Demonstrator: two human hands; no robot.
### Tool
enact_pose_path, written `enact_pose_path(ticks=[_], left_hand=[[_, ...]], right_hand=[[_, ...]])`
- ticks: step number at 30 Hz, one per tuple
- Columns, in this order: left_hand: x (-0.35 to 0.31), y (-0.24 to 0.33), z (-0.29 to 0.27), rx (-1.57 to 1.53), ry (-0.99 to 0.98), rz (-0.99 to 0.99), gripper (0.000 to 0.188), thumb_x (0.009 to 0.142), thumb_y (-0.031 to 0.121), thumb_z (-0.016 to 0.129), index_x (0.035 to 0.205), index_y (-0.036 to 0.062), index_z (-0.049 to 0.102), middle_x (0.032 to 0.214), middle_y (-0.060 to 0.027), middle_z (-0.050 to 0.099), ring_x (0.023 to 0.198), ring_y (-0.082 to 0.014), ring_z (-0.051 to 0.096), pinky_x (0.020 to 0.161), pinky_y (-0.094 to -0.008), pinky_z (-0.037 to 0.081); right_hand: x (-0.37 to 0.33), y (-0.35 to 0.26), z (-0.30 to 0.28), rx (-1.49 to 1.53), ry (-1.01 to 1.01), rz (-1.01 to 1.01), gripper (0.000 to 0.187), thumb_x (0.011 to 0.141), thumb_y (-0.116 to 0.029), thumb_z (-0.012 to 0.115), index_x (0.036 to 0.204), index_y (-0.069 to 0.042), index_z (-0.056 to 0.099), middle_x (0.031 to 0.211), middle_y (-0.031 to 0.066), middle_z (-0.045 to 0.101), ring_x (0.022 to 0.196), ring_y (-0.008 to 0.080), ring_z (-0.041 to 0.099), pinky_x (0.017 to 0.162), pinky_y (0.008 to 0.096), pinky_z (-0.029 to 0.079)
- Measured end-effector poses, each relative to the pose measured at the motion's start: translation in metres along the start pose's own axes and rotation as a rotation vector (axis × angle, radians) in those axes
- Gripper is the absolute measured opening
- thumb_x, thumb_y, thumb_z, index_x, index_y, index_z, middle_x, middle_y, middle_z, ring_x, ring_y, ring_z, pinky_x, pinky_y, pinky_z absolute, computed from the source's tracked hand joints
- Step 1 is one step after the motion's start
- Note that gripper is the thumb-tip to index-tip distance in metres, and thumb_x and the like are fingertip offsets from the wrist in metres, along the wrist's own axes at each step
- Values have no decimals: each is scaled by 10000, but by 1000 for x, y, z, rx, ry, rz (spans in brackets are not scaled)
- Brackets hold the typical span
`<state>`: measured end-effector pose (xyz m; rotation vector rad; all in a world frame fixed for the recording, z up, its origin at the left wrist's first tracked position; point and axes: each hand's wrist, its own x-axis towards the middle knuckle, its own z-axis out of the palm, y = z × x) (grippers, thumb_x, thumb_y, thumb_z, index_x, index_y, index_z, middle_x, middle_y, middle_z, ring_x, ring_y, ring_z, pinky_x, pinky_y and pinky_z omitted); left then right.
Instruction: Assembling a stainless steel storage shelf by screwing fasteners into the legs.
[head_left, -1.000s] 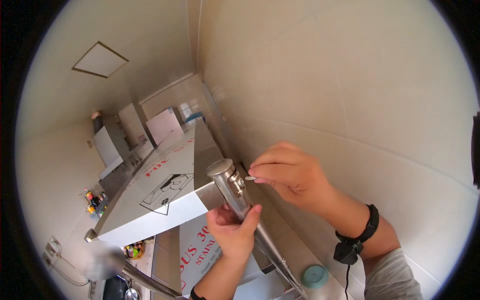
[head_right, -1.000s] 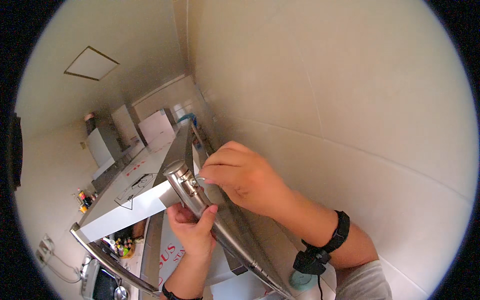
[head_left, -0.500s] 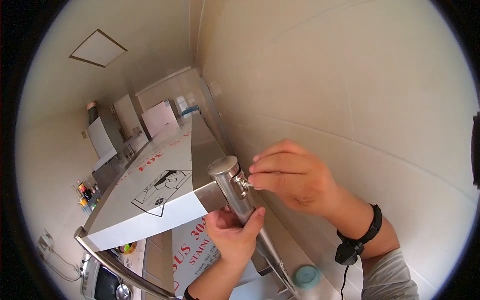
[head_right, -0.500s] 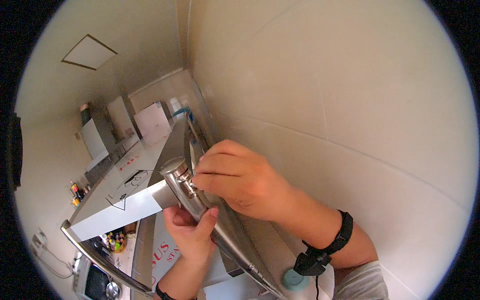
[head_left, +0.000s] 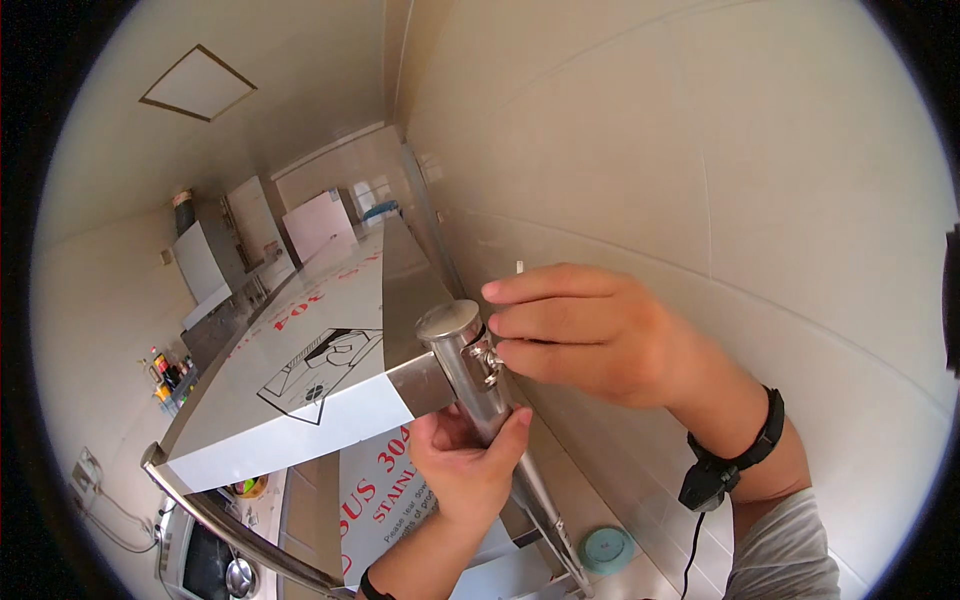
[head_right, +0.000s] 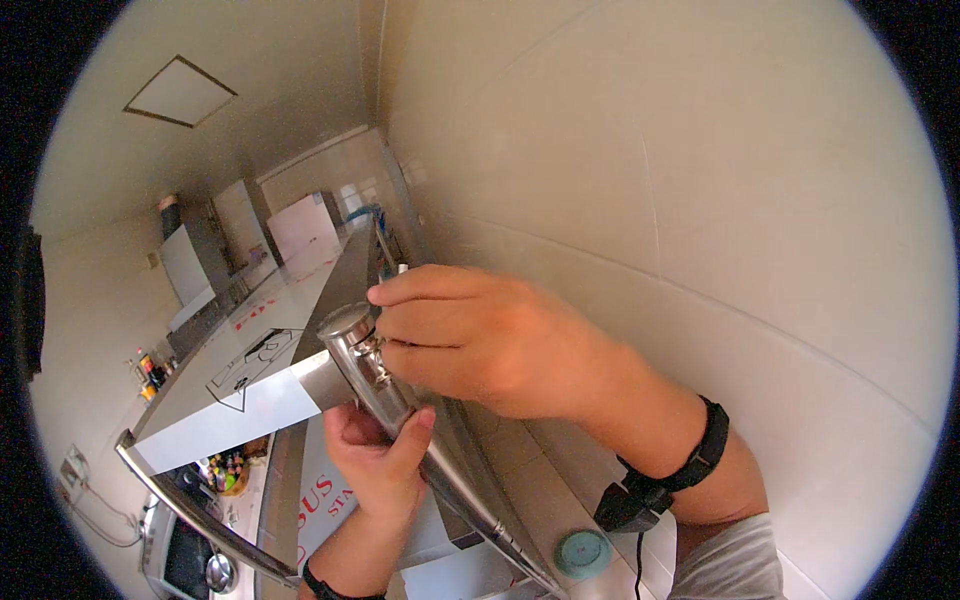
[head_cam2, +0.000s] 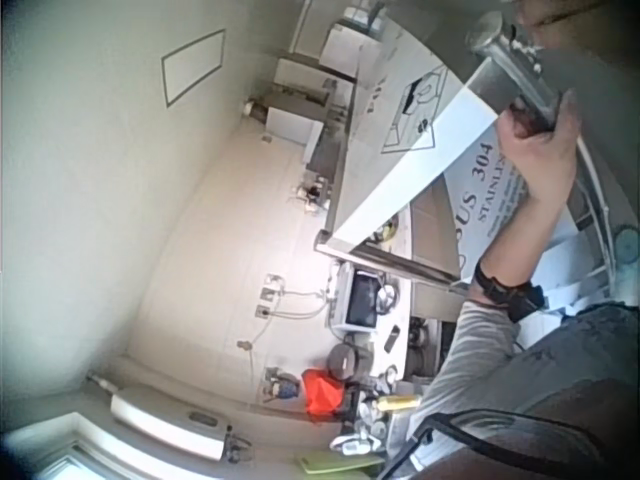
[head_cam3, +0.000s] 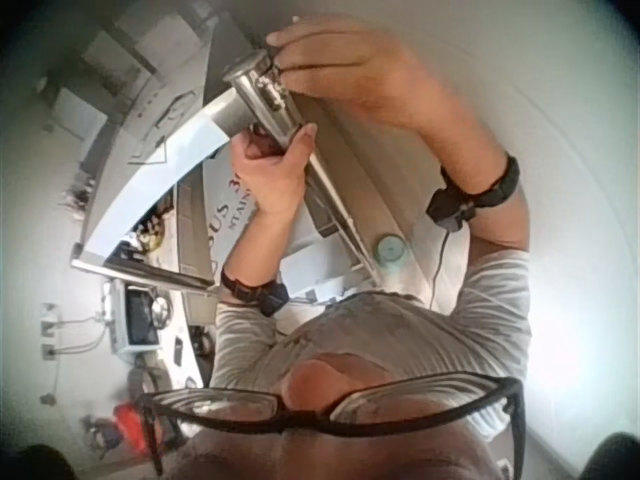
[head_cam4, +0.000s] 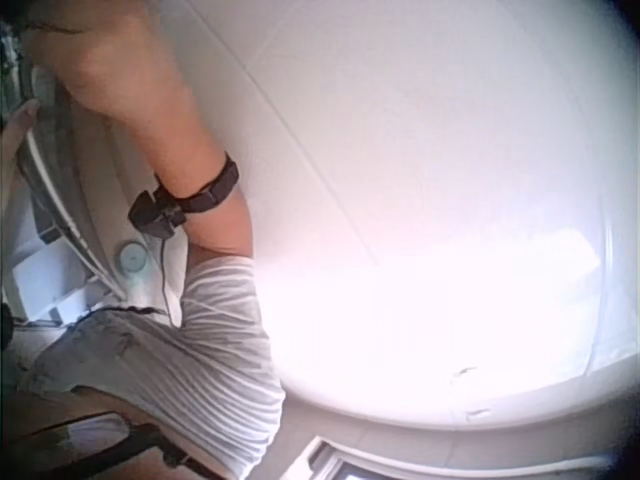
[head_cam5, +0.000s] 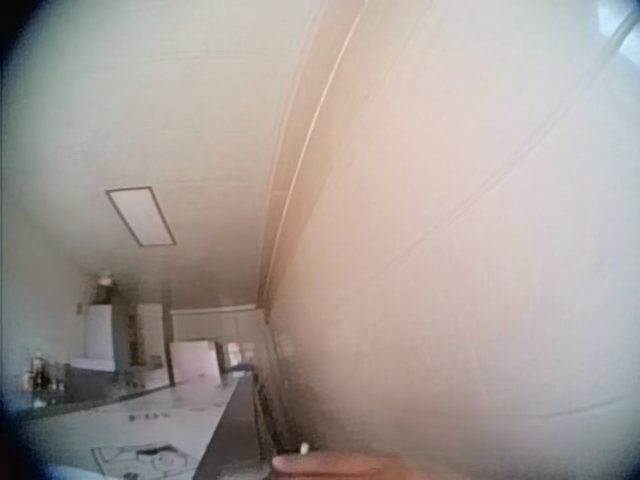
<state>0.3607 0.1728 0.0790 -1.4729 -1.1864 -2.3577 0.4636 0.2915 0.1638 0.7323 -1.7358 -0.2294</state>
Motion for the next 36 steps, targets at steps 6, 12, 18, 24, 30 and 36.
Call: enact_pose_path(ticks=[6, 12, 18, 24, 30, 36], left_hand=[[0, -1, -3, -9, 1, 10, 464, 619, -71, 686, 1017, -24, 453, 941, -104, 561, 814, -152, 571, 690, -258, 476], [1, -2, -5, -104, 17, -123, 411, 622, -52, 689, 975, -44, 478, 914, -113, 578, 808, -158, 579, 717, -274, 479], [2, 2, -3, 20, 38, -89, 369, 611, -60, 696, 906, -35, 474, 843, -126, 588, 702, -151, 590, 599, -253, 482], [1, 2, 0, -32, 41, -23, 378, 610, -88, 687, 912, -27, 468, 856, -114, 574, 694, -141, 575, 582, -248, 472], [0, -1, 0, -39, 12, 1, 394, 628, -91, 669, 954, -29, 456, 849, -97, 560, 689, -141, 570, 590, -247, 474], [0, 3, -4, 8, -2, -41, 436, 632, -94, 658, 1011, -27, 452, 860, -82, 558, 758, -132, 560, 622, -248, 471]], right_hand=[[-5, -12, 0, 45, -89, 224, 118, 712, -85, 551, 795, -1, 542, 748, 107, 557, 731, 278, 582, 635, 311, 499], [8, -57, 3, 1250, 221, 1491, 140, 849, -139, 513, 833, -6, 552, 710, 79, 590, 602, 192, 591, 505, 270, 492], [-6, -42, -2, 459, 206, 968, 128, 780, -72, 552, 887, -6, 578, 743, 94, 585, 621, 214, 582, 518, 262, 484], [-10, -10, 2, -102, -35, 165, 287, 570, -35, 577, 856, -10, 580, 799, 96, 550, 756, 261, 560, 638, 298, 484], [-2, -10, -1, -64, -58, 122, 261, 572, -21, 584, 831, 18, 585, 802, 109, 561, 779, 271, 568, 668, 321, 495], [16, -10, -9, -217, -204, -27, 212, 609, -84, 572, 804, -2, 575, 792, 87, 553, 837, 269, 567, 703, 315, 497]])
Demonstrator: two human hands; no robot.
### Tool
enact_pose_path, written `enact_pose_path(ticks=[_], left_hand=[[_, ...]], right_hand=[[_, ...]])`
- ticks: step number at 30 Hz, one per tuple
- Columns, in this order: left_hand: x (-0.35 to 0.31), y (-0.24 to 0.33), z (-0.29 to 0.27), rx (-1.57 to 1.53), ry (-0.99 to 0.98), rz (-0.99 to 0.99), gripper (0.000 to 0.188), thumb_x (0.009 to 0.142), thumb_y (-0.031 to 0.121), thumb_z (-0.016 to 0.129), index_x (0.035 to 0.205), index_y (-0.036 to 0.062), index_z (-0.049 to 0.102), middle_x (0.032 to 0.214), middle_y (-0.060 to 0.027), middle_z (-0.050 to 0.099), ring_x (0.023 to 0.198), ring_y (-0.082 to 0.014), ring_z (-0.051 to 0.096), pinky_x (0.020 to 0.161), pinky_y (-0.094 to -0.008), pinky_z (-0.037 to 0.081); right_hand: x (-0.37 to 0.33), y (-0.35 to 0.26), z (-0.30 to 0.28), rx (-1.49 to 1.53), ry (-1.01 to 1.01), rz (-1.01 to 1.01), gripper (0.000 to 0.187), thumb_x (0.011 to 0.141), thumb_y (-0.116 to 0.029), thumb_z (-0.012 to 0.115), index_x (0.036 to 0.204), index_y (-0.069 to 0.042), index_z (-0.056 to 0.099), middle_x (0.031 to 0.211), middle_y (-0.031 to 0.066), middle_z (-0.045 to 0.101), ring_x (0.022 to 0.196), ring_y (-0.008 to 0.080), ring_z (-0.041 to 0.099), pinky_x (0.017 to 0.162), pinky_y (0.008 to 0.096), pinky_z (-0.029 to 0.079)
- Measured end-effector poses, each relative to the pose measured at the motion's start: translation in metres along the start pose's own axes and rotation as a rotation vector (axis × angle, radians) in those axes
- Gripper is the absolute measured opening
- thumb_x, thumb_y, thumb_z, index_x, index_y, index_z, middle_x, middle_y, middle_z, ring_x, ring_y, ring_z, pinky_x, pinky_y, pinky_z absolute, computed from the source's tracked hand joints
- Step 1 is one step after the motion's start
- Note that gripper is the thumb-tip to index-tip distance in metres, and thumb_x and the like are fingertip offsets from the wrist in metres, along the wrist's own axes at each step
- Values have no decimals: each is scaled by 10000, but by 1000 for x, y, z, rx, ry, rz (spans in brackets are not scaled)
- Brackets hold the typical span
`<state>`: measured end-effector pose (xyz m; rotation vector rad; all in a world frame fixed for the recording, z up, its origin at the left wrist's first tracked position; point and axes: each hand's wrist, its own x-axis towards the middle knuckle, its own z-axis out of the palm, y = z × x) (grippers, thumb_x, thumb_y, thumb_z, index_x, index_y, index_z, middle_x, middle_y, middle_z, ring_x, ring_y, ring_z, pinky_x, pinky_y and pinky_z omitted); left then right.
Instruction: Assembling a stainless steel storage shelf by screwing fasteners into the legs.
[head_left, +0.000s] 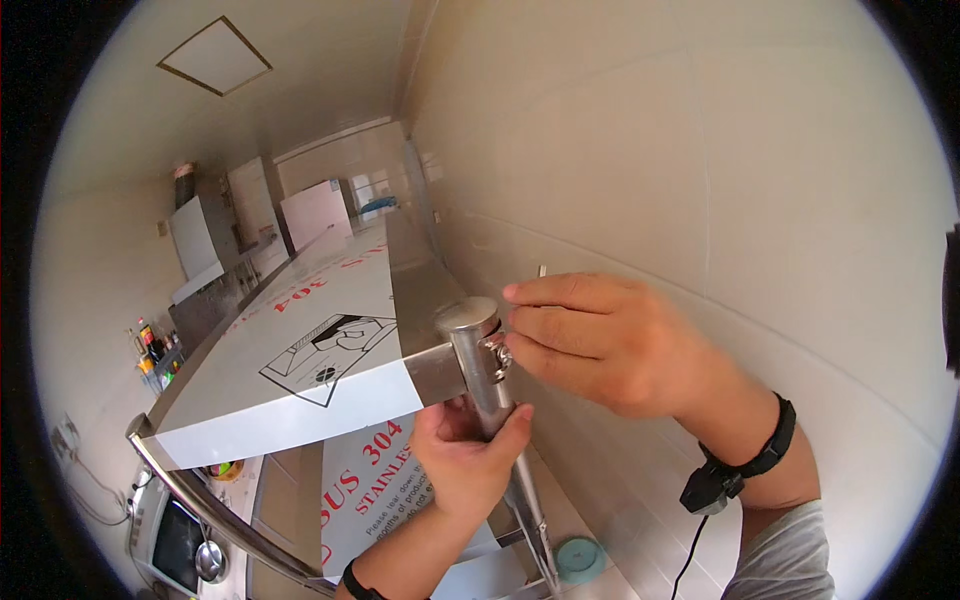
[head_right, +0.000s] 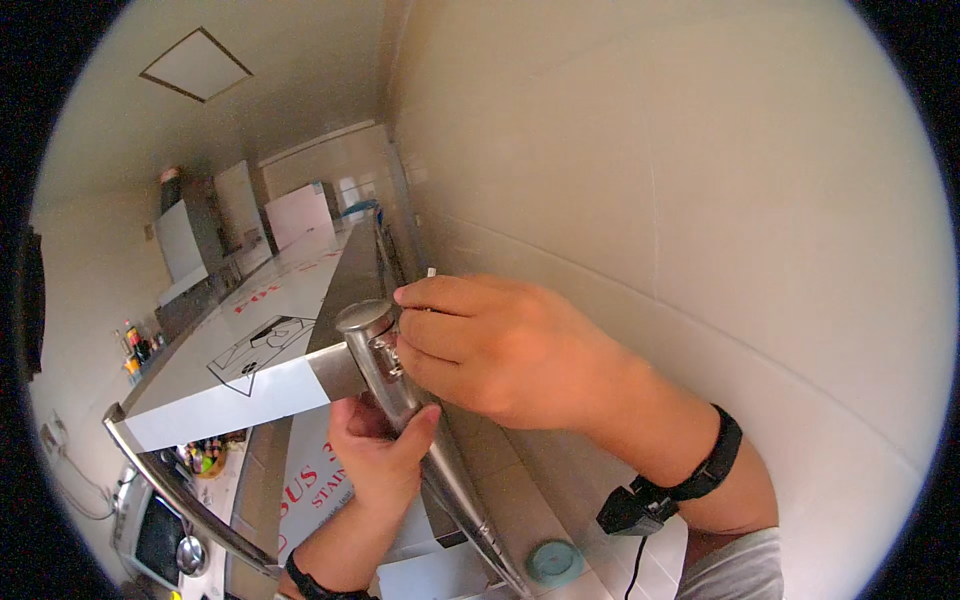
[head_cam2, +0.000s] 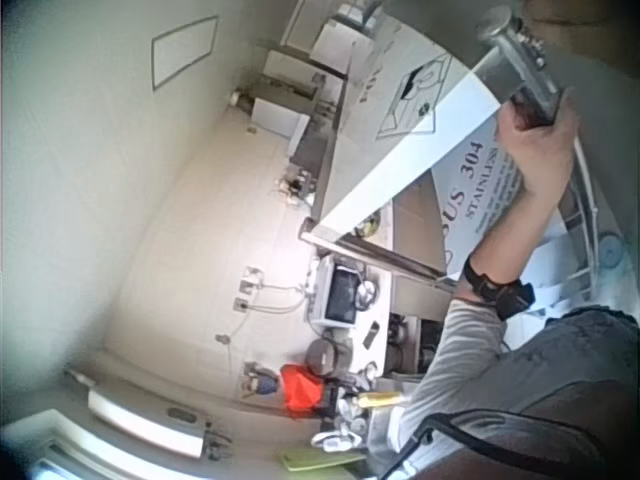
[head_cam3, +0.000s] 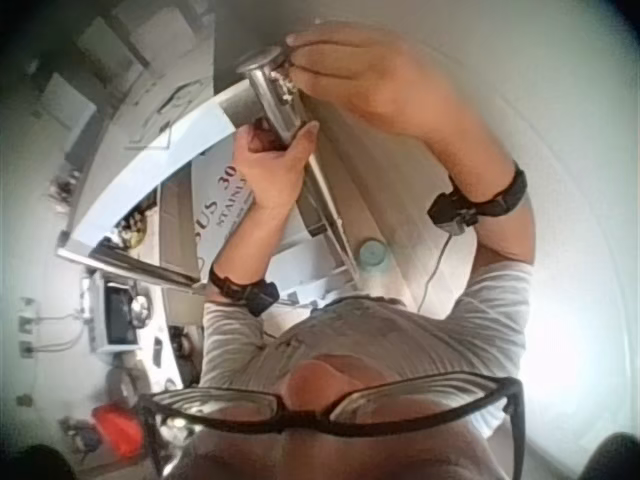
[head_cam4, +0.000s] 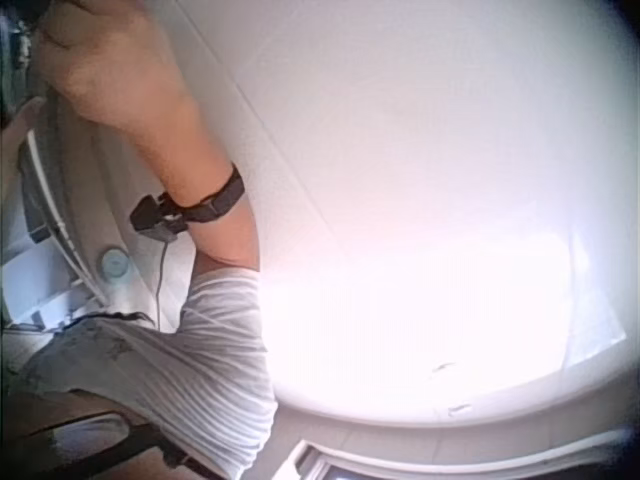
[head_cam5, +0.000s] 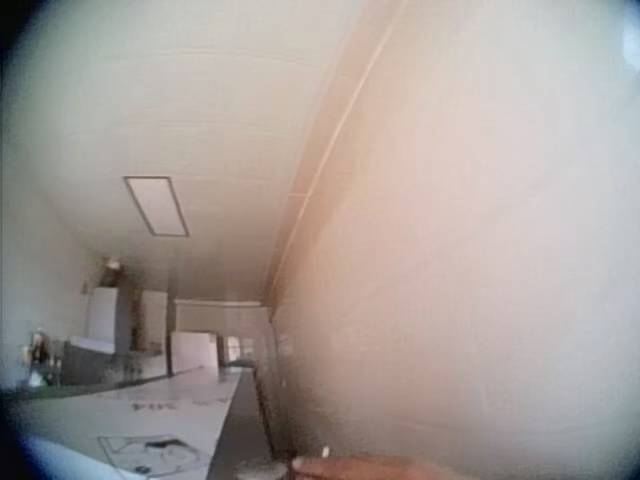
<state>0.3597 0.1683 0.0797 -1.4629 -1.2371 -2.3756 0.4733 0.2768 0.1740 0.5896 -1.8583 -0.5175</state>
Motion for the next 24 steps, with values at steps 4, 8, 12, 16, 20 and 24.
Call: enact_pose_path(ticks=[4, 8, 12, 16, 20, 24], left_hand=[[2, -5, -3, 3, -35, 5, 430, 638, -102, 640, 1018, -31, 451, 893, -93, 563, 795, -143, 565, 655, -259, 474], [4, -5, -6, -187, -67, -1, 431, 647, -102, 620, 1032, -38, 436, 943, -111, 561, 811, -170, 576, 714, -277, 473], [4, -15, -16, -283, -157, 12, 468, 648, -98, 618, 1062, -38, 409, 937, -111, 559, 814, -183, 579, 737, -278, 470], [2, -11, -19, -108, -179, 20, 522, 632, -78, 660, 1075, -34, 389, 910, -105, 557, 776, -158, 572, 653, -264, 479], [2, -12, -14, -49, -174, 29, 511, 616, -67, 686, 1037, -34, 397, 860, -90, 558, 712, -128, 561, 564, -248, 469], [1, -11, -13, -34, -157, -7, 488, 618, -65, 685, 1014, -31, 401, 817, -81, 558, 678, -123, 560, 561, -239, 466]], right_hand=[[-13, -17, 9, 283, -84, 491, 82, 754, -73, 556, 791, -2, 574, 699, 82, 566, 659, 231, 585, 575, 285, 495], [-2, -42, 6, 1429, 144, 1447, 151, 840, -135, 528, 825, 6, 581, 672, 69, 583, 558, 152, 561, 492, 244, 463], [-6, -36, 1, 1402, 152, 1448, 192, 849, -193, 541, 842, -7, 590, 696, 96, 605, 589, 151, 591, 456, 230, 435], [-16, -27, -4, 374, 127, 670, 101, 754, -78, 620, 821, -6, 597, 718, 124, 591, 645, 210, 587, 510, 280, 458], [-18, -5, 9, 124, 116, 227, 212, 609, -22, 596, 819, -8, 573, 784, 108, 568, 689, 277, 567, 585, 305, 482], [-15, 3, 14, 91, 95, 107, 244, 571, -68, 567, 804, 4, 570, 817, 95, 556, 794, 257, 567, 672, 314, 494]])
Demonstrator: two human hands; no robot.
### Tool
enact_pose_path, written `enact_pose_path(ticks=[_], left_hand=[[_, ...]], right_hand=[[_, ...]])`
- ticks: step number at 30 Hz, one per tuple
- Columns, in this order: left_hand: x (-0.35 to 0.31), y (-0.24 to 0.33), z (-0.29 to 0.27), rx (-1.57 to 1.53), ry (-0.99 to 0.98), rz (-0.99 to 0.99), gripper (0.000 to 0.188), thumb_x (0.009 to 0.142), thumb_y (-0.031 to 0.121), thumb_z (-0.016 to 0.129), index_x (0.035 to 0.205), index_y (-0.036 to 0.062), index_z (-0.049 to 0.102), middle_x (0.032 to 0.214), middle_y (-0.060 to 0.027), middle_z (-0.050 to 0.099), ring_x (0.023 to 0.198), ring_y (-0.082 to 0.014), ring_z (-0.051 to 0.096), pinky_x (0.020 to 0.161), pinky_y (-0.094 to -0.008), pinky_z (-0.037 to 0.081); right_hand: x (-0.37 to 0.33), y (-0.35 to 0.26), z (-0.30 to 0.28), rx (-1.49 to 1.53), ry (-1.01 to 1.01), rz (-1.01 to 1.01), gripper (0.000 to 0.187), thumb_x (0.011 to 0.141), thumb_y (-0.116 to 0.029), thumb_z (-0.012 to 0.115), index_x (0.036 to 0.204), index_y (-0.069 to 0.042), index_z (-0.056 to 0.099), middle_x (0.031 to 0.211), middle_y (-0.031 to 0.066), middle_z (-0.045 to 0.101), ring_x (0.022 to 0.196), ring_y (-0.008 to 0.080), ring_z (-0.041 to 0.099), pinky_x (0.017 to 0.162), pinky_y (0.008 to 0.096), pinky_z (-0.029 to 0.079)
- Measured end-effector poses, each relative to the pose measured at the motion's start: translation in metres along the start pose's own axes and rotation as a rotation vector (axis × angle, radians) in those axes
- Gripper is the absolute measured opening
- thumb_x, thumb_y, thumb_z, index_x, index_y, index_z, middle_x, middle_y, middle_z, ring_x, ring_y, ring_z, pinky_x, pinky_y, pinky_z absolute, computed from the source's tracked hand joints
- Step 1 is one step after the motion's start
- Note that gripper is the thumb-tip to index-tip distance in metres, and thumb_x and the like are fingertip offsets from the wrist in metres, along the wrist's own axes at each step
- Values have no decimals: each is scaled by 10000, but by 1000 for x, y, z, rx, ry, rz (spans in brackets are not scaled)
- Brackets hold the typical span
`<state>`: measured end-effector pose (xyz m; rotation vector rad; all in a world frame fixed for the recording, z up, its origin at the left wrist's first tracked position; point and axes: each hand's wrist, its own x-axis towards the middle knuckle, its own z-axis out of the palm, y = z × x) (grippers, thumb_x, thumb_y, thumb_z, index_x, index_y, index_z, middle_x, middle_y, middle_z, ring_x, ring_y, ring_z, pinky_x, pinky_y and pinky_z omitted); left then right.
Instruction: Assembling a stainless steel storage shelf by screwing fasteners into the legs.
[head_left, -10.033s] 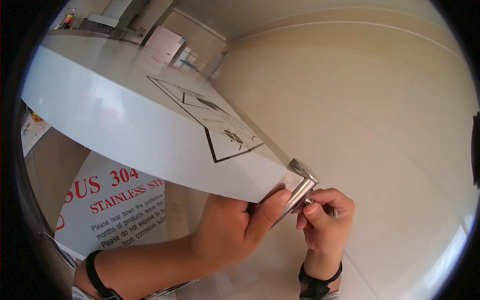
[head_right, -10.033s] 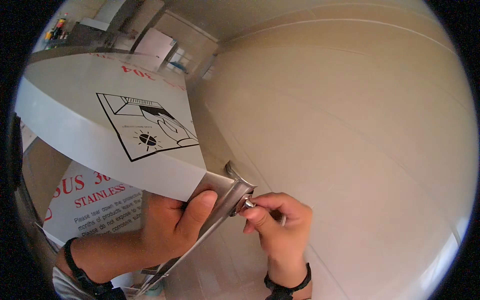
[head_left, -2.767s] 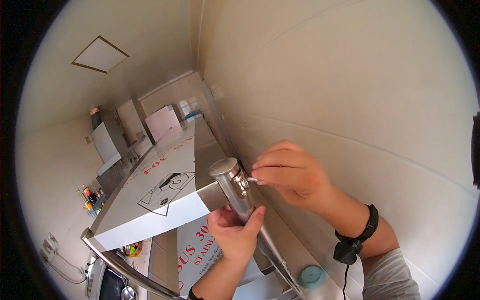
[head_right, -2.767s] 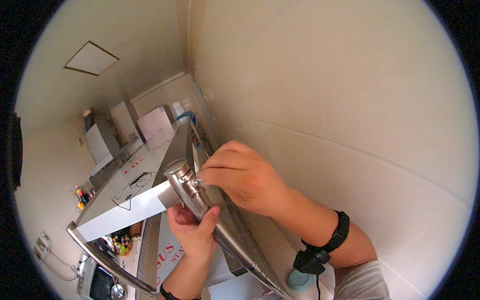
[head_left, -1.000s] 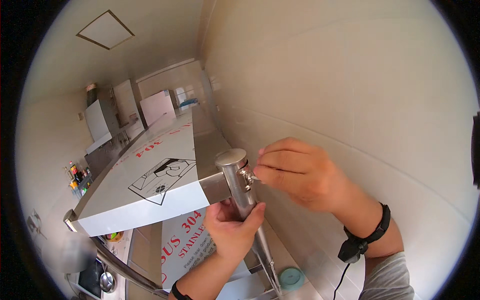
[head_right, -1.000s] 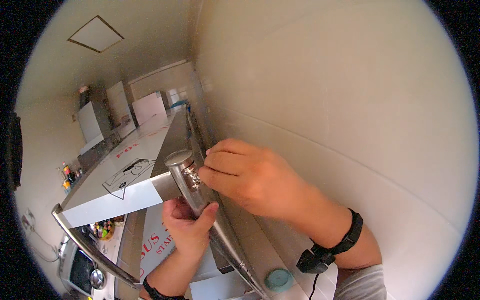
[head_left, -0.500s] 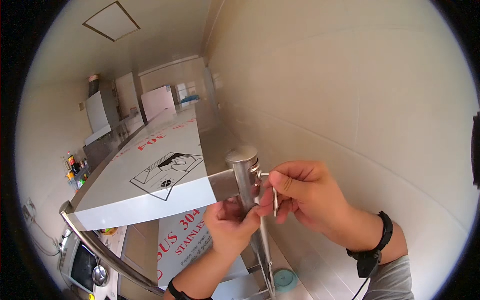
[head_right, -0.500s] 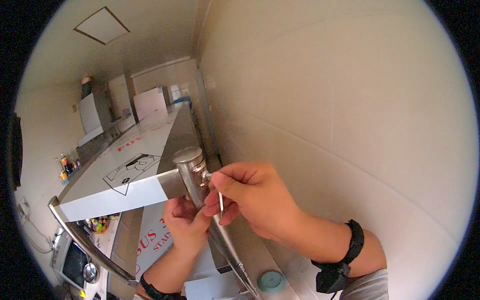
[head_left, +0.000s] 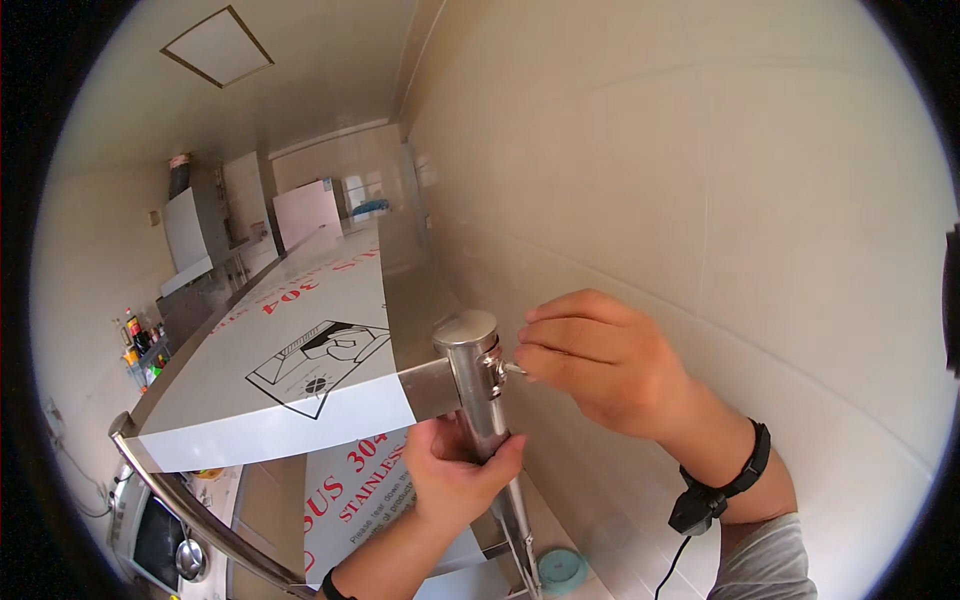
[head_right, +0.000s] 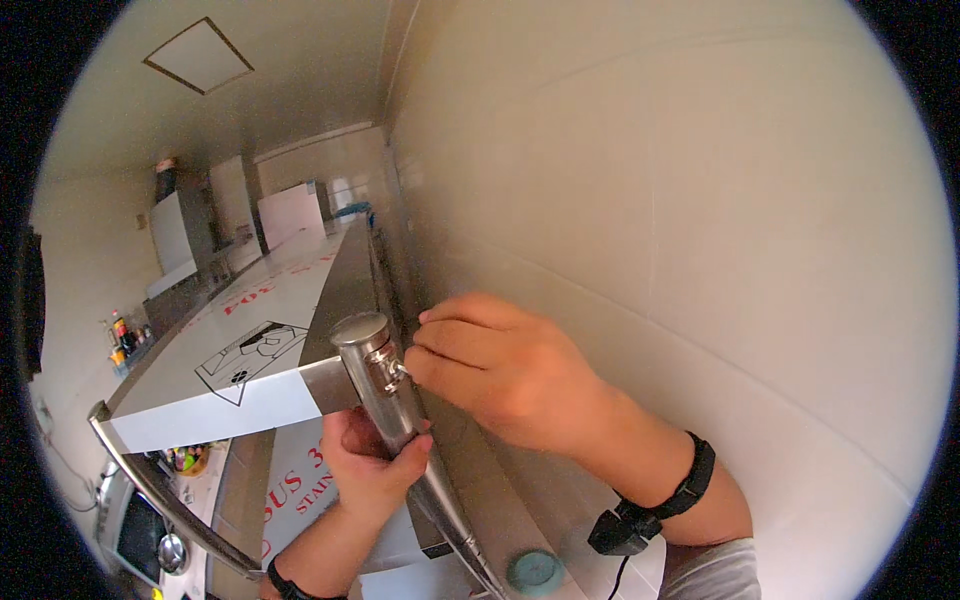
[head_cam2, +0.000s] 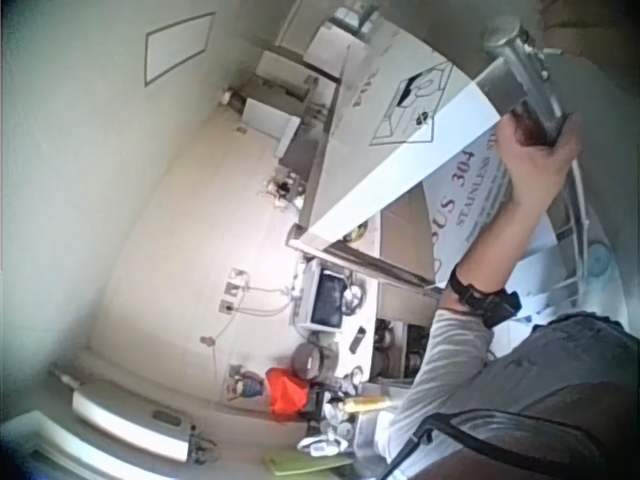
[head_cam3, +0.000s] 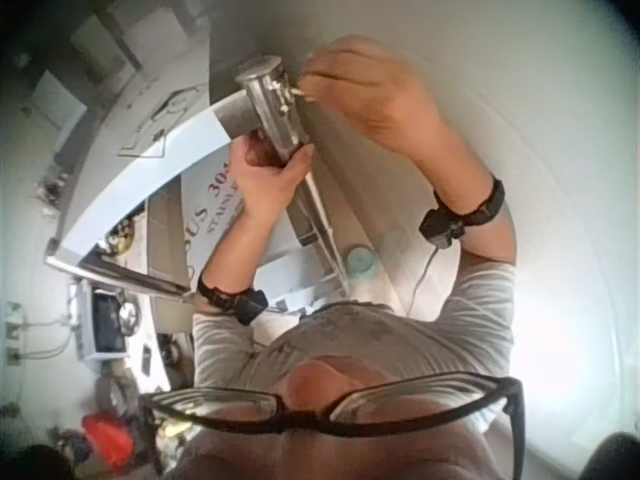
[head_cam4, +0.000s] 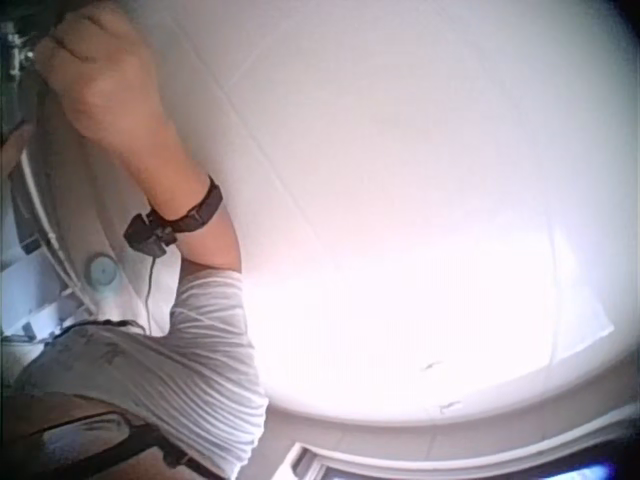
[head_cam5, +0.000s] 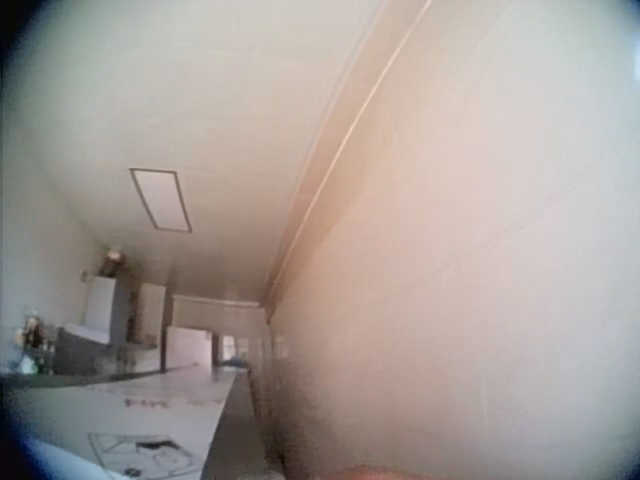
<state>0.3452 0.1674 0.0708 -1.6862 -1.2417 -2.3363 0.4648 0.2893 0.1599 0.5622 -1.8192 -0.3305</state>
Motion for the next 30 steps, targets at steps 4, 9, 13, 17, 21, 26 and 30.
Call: enact_pose_path(ticks=[4, 9, 13, 17, 21, 26, 30], left_hand=[[-1, -1, -1, 24, 16, 3, 484, 621, -64, 684, 1012, -35, 399, 801, -83, 561, 667, -118, 562, 555, -237, 466], [-1, 1, 1, 21, 33, -20, 499, 623, -68, 675, 1035, -35, 395, 822, -82, 558, 671, -116, 561, 553, -236, 468], [0, -2, 0, 35, 3, 21, 547, 618, -74, 667, 1084, -29, 385, 911, -85, 535, 761, -126, 546, 607, -238, 465], [-2, -1, 0, -5, 10, -44, 574, 610, -76, 665, 1109, -25, 385, 973, -82, 513, 863, -138, 516, 673, -250, 454], [4, 3, 2, -7, -4, -26, 565, 611, -73, 668, 1104, -26, 395, 980, -84, 515, 878, -144, 517, 688, -265, 457], [10, 10, 3, 131, -55, 172, 529, 613, -73, 671, 1069, -31, 406, 958, -92, 527, 853, -143, 536, 656, -265, 462], [0, 2, 1, 32, 24, -69, 493, 614, -73, 669, 1032, -32, 410, 906, -92, 534, 769, -133, 548, 596, -251, 460]], right_hand=[[8, 0, -8, -104, -78, -123, 228, 588, -106, 547, 784, 7, 569, 813, 90, 553, 839, 256, 562, 703, 319, 498], [22, -4, -16, -171, -133, -202, 229, 583, -128, 551, 770, 3, 571, 830, 88, 554, 873, 258, 555, 726, 316, 495], [28, -5, -18, -162, -141, -244, 149, 572, -40, 611, 708, 12, 581, 795, 82, 566, 831, 257, 582, 670, 305, 512], [21, 1, -15, -214, -158, -284, 201, 589, -138, 557, 746, -14, 559, 811, 94, 568, 839, 257, 563, 700, 317, 496], [13, -30, -8, 666, -205, 747, 124, 774, -132, 540, 813, -17, 566, 720, 92, 577, 642, 197, 573, 553, 287, 484], [10, -53, -14, 902, -21, 1188, 143, 837, -152, 536, 869, -19, 578, 716, 78, 584, 587, 176, 565, 518, 277, 475], [3, -27, -14, 431, -6, 629, 147, 789, -122, 575, 891, -16, 586, 753, 83, 583, 623, 202, 567, 549, 284, 480]])
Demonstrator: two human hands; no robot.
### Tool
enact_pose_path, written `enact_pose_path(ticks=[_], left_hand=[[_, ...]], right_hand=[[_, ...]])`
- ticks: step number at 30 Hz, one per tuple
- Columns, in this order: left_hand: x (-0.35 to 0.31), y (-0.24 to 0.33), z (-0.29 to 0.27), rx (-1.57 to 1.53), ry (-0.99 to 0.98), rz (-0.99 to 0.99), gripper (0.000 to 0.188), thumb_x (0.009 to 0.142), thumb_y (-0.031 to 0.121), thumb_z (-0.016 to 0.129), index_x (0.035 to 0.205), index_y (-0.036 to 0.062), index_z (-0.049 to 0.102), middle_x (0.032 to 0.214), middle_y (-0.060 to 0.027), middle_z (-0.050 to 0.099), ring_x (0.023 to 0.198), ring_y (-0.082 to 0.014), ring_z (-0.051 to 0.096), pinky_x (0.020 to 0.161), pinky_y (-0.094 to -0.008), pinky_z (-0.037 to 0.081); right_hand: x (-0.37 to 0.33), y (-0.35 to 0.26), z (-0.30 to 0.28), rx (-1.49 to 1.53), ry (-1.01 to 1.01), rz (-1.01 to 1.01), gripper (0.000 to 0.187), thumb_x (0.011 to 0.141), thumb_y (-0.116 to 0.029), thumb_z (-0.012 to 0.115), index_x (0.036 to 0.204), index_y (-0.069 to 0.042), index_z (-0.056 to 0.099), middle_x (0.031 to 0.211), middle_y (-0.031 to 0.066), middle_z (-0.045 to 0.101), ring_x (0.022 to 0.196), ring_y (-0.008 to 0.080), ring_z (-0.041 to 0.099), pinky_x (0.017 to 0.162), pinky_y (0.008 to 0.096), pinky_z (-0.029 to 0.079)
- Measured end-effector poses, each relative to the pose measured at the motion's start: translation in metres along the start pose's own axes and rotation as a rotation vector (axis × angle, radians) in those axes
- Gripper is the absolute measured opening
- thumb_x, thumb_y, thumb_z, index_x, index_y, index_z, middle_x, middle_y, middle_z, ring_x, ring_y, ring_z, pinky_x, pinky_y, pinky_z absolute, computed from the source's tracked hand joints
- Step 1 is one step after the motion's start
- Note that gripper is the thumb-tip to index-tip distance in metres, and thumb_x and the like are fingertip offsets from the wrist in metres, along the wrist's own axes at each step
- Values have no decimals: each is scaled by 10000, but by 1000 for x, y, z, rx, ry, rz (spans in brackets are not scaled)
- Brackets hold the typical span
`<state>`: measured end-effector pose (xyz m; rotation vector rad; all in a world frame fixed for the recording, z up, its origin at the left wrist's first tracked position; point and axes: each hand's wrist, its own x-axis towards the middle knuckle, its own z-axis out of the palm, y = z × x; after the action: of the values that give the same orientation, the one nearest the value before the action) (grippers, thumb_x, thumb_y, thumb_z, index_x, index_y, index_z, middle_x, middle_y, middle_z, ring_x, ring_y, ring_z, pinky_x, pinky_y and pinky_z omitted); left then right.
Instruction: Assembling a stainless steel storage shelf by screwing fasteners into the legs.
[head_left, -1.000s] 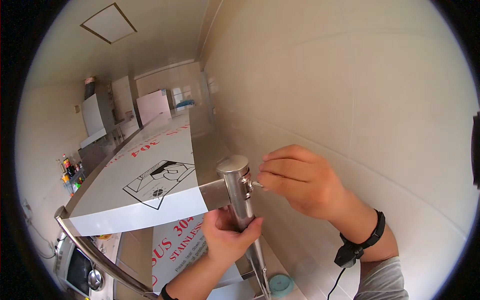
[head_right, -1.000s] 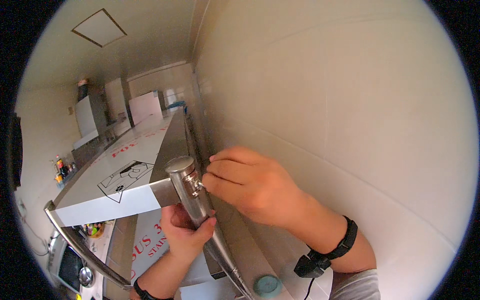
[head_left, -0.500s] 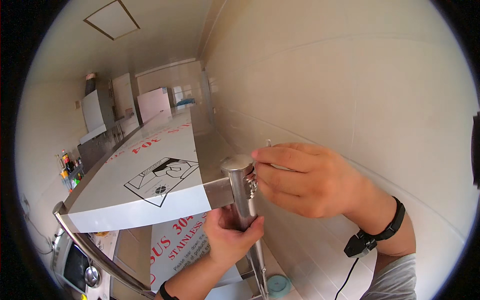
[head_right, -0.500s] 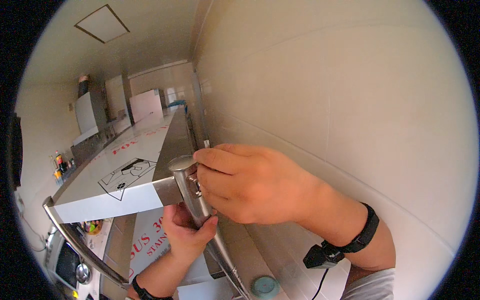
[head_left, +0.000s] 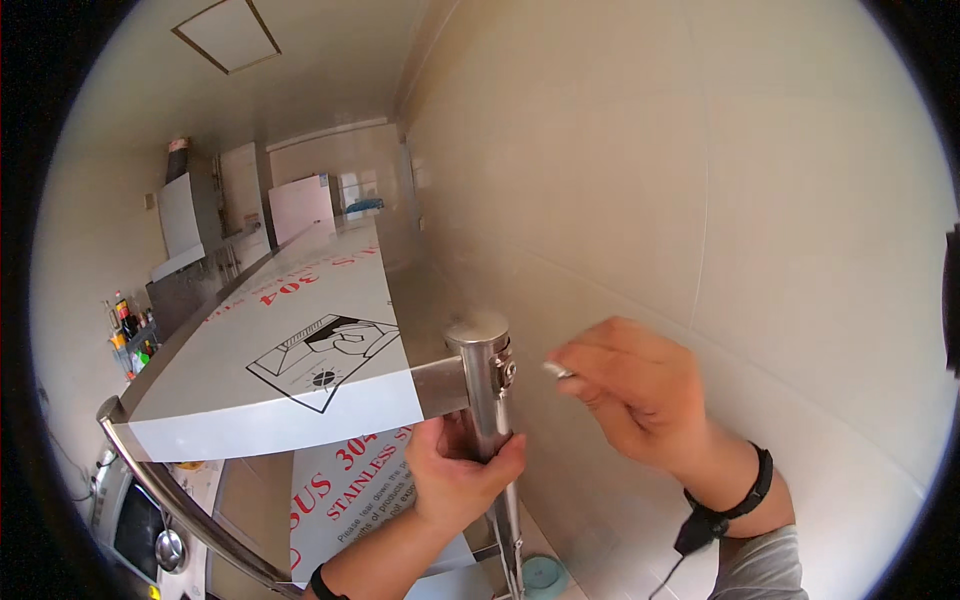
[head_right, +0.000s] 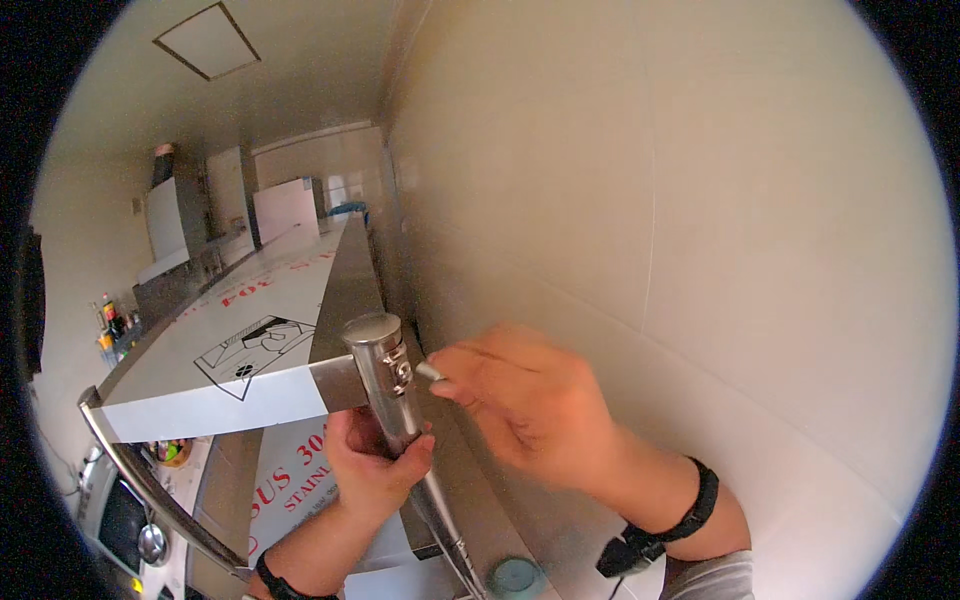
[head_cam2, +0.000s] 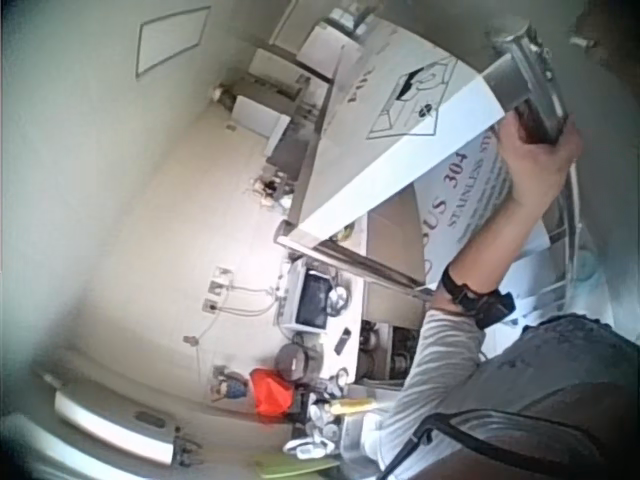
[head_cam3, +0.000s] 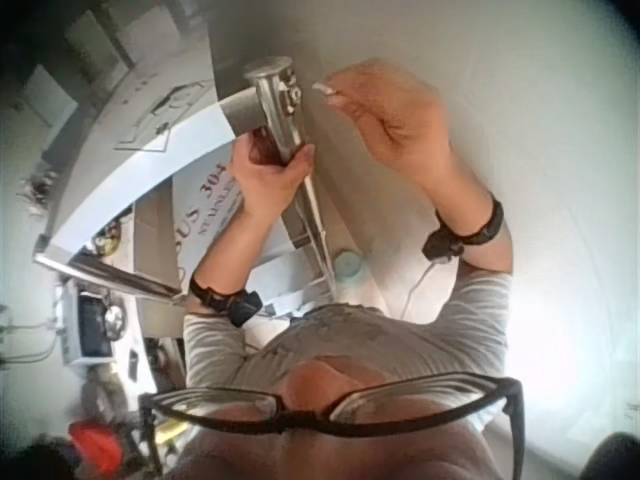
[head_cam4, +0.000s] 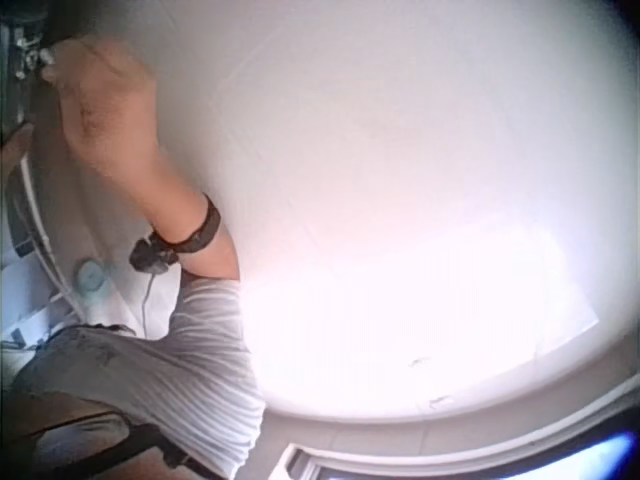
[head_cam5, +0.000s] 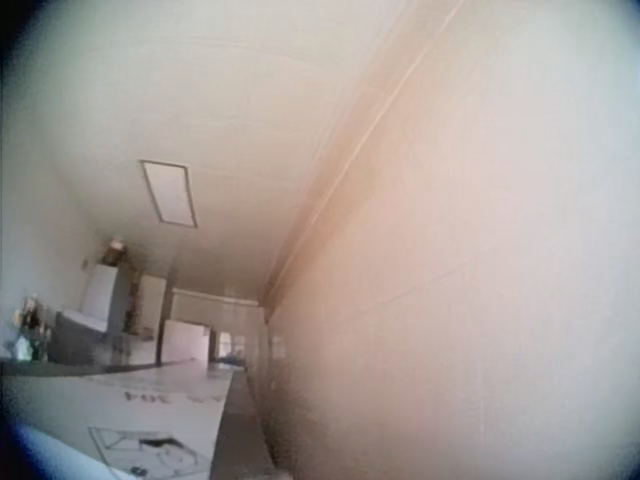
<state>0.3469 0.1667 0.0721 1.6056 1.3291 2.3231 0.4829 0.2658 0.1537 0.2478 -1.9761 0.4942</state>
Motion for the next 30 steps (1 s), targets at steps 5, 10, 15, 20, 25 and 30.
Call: enact_pose_path(ticks=[5, 10, 15, 20, 25, 30], left_hand=[[-1, 1, 1, -40, -18, 45, 494, 626, -87, 640, 1046, -30, 386, 853, -70, 512, 697, -113, 519, 561, -237, 445], [1, -5, 3, -25, 8, 123, 519, 623, -93, 638, 1065, -26, 374, 890, -71, 500, 741, -109, 508, 575, -232, 441], [-3, -3, 3, -52, 22, 5, 535, 613, -87, 651, 1067, -25, 375, 896, -66, 494, 765, -108, 501, 587, -227, 437], [-4, -6, 0, -34, 25, 42, 523, 610, -82, 657, 1051, -31, 380, 891, -64, 490, 748, -106, 500, 570, -225, 435], [-1, -3, 0, -30, -8, 74, 547, 611, -76, 659, 1082, -38, 384, 963, -92, 511, 852, -146, 524, 694, -253, 449], [7, 6, 4, -31, -79, 195, 568, 621, -67, 655, 1117, -38, 382, 1043, -125, 514, 967, -187, 520, 817, -287, 427]], right_hand=[[11, 21, 1, -403, -65, -506, 227, 644, -55, 613, 864, -10, 581, 825, 109, 570, 729, 265, 564, 626, 309, 487], [12, 18, 2, -494, -56, -573, 240, 637, -85, 581, 854, 17, 574, 824, 115, 565, 795, 263, 571, 670, 309, 495], [19, 14, -4, -632, -111, -701, 280, 610, -126, 546, 845, 23, 574, 816, 107, 561, 832, 265, 573, 689, 312, 501], [32, 3, -8, -731, -182, -815, 304, 584, -136, 539, 841, 22, 573, 823, 95, 556, 859, 261, 566, 695, 320, 507], [7, 1, 6, -322, -223, -133, 159, 779, -143, 532, 806, 9, 570, 712, 115, 569, 637, 259, 583, 561, 281, 495], [-12, -20, 15, 507, -126, 671, 147, 788, -123, 553, 840, 13, 573, 711, 127, 564, 612, 240, 573, 535, 288, 470]])
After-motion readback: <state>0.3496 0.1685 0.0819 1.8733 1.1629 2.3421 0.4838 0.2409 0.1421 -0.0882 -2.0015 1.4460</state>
